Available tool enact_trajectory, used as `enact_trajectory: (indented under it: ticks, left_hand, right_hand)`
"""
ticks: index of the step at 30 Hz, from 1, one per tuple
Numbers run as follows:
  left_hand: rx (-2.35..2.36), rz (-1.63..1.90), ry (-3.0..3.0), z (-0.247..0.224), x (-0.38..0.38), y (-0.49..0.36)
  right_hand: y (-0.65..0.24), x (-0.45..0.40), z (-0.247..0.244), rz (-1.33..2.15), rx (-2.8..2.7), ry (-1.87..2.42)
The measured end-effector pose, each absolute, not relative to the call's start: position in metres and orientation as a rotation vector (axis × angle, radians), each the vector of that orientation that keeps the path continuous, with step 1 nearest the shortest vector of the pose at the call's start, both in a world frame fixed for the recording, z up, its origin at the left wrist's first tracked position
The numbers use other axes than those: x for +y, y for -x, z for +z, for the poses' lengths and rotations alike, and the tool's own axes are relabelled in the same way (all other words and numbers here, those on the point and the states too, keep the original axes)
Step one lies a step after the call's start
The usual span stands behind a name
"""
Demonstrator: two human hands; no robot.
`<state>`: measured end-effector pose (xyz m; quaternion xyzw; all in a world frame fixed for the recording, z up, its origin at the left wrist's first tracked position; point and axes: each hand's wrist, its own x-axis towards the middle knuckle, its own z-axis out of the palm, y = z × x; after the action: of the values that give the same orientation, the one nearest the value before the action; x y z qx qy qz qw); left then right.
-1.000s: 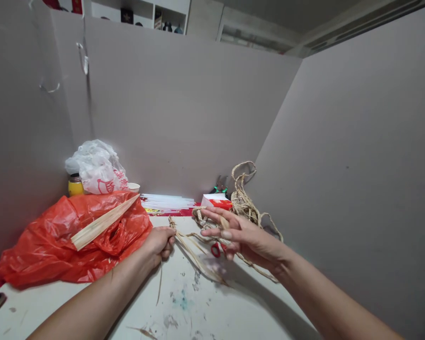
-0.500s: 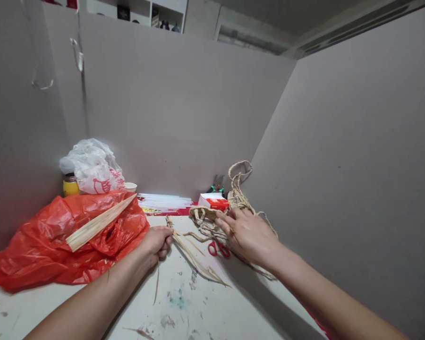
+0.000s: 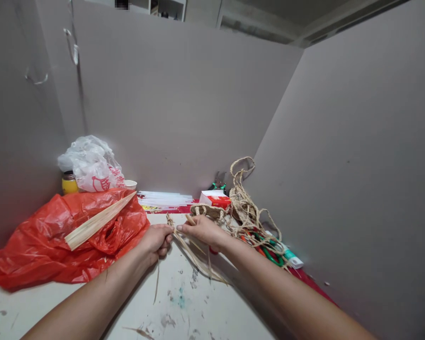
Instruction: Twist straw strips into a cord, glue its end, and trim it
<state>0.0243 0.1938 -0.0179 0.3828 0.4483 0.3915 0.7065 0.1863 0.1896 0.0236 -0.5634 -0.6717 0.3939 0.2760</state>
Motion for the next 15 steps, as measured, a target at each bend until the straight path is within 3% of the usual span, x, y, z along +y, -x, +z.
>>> enact_trajectory:
  ticks: [15]
  left_hand:
    - [1.108,0.927,-0.882,-0.015,0.190,-0.032]
  right_hand:
    - [-0.203,0.183,0.031,1.142,-1.693,1.371]
